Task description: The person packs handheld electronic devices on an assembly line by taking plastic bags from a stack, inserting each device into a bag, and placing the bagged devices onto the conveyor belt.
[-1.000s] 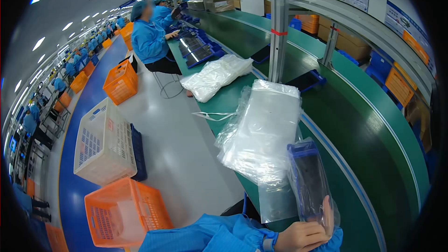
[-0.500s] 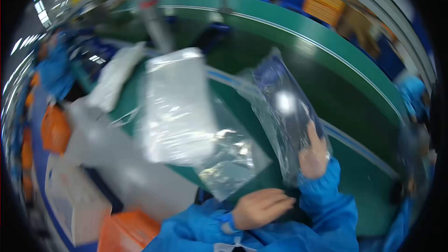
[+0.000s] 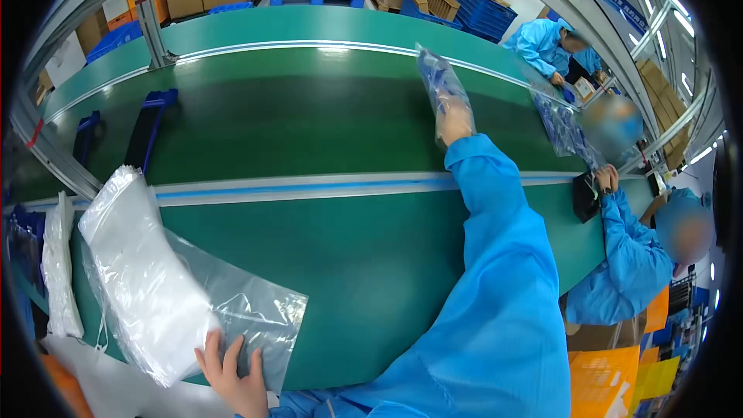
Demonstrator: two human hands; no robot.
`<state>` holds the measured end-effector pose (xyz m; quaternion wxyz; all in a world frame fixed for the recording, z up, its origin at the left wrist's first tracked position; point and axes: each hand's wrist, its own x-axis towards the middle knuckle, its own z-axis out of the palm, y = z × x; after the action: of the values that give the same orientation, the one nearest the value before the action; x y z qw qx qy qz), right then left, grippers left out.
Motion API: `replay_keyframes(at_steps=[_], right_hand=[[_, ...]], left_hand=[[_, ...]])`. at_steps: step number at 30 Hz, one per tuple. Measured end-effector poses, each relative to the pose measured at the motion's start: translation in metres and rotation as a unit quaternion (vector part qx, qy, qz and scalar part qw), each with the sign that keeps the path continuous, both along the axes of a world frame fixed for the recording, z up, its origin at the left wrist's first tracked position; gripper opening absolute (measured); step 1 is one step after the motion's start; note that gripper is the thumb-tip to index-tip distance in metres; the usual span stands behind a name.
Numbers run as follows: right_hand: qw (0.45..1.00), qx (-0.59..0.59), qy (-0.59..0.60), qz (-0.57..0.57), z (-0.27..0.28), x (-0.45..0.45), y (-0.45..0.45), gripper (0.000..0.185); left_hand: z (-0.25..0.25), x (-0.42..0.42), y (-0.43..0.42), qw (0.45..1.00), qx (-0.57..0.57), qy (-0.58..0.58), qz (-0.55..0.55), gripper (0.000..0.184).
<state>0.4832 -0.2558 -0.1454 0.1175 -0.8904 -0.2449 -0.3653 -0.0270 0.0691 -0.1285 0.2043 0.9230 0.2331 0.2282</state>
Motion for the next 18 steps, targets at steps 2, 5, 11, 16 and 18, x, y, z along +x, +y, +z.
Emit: replay_keyframes(at_steps=[2, 5, 11, 16, 18], right_hand=[[0.997, -0.052, 0.047, -0.036, 0.003, 0.003, -0.01, 0.036], [0.983, -0.061, 0.138, -0.103, -0.009, 0.014, -0.023, 0.037], [0.953, -0.227, 0.173, -0.1, 0.006, 0.009, -0.034, 0.05], [0.86, -0.277, 0.386, -0.188, 0.038, -0.027, -0.01, 0.024], [0.851, -0.294, 0.413, -0.133, 0.088, -0.088, 0.032, 0.024]], left_hand=[[0.008, 0.005, 0.005, 0.998, 0.064, 0.001, 0.006, 0.029], [0.012, 0.001, 0.024, 0.998, 0.056, -0.009, 0.036, 0.017], [0.003, -0.003, 0.054, 0.995, 0.093, -0.024, 0.041, 0.017], [0.002, -0.001, 0.062, 0.991, 0.102, -0.077, 0.045, 0.011], [0.013, 0.003, 0.055, 0.983, 0.121, -0.132, 0.049, 0.009]])
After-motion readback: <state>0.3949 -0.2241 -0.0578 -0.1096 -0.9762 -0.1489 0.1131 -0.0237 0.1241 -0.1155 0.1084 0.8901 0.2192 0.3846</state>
